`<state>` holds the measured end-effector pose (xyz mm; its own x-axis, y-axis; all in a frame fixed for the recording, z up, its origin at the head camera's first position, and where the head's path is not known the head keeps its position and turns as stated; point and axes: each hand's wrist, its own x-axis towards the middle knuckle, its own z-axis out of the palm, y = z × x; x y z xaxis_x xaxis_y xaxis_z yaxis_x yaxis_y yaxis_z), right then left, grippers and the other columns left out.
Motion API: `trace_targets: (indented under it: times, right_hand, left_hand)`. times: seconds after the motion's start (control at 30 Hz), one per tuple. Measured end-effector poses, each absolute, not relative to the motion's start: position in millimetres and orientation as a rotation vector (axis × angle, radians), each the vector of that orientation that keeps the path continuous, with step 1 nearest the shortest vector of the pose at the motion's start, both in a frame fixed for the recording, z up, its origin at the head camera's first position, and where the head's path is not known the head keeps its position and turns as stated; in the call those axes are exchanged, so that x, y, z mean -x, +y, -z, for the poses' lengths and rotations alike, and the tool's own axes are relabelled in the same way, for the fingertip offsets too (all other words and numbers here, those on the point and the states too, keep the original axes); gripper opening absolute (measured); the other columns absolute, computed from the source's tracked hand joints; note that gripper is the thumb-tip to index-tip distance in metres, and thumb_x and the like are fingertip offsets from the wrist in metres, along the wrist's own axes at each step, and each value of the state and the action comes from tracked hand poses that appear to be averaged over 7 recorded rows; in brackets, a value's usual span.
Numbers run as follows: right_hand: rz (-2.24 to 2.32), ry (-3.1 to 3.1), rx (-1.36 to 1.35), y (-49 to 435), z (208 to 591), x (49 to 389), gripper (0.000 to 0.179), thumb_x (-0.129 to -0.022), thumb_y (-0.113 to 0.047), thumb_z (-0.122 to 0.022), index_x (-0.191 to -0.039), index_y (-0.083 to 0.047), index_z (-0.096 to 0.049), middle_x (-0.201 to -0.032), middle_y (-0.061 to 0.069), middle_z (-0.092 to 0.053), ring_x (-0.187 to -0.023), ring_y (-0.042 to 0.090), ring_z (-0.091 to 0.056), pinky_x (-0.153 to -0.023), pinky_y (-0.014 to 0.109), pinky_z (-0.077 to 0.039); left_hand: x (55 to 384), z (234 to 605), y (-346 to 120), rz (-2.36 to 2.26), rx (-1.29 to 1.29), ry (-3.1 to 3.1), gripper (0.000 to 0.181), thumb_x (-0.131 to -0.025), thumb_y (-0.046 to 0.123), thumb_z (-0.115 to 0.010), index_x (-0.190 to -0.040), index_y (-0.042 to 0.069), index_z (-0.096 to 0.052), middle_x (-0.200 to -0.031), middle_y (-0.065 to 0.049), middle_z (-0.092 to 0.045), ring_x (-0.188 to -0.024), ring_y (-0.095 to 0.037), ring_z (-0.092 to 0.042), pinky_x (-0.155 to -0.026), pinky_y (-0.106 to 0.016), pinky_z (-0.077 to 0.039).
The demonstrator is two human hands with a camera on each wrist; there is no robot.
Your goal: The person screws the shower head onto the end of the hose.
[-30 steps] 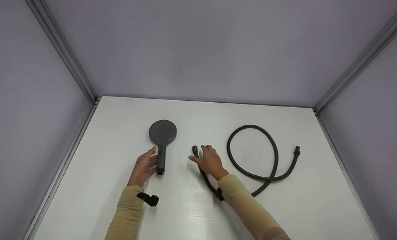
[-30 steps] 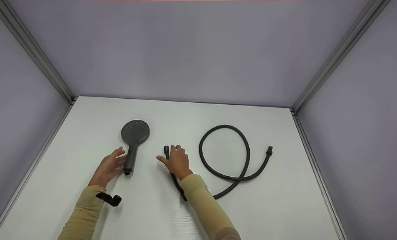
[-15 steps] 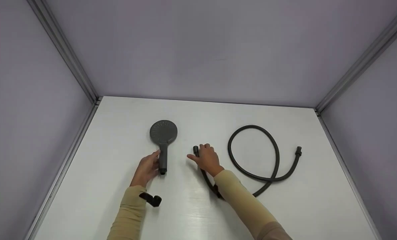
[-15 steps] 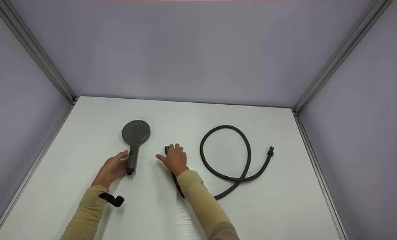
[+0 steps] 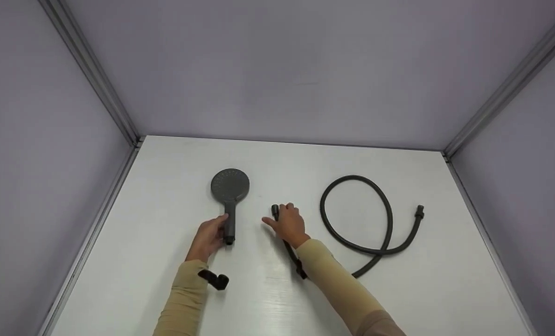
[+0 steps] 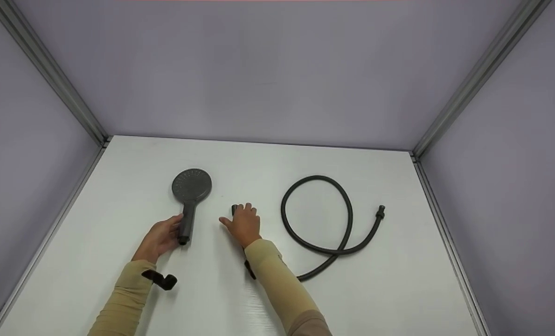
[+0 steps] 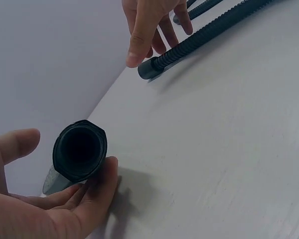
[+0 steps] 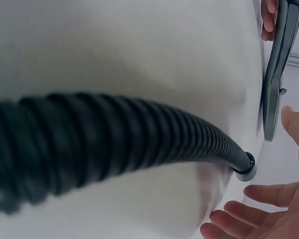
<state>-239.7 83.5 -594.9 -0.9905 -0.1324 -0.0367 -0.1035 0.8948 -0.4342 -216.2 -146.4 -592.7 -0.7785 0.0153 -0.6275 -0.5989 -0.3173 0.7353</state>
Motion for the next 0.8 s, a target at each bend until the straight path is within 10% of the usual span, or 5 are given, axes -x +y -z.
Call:
trace_targets:
  times: [0.8]
  right_hand:
    - [0.543, 3.143, 0.122, 74.1, 610.5, 240.5, 0.051, -0.086, -0.044, -0.072, -0.099, 0.005, -0.066, -0.101, 0.019, -0.059, -0.095, 0.034, -0.057, -0.075, 0.047, -0.054]
  left_hand:
    - [216.4, 606.0, -138.5, -2.237, 0.771, 1.556, 0.015, -0.094, 0.015, -0.064, -0.096, 0.001, -0.06, -0.076, -0.001, -0.06, -0.071, -0.01, -0.057, -0.066, -0.025, -0.053]
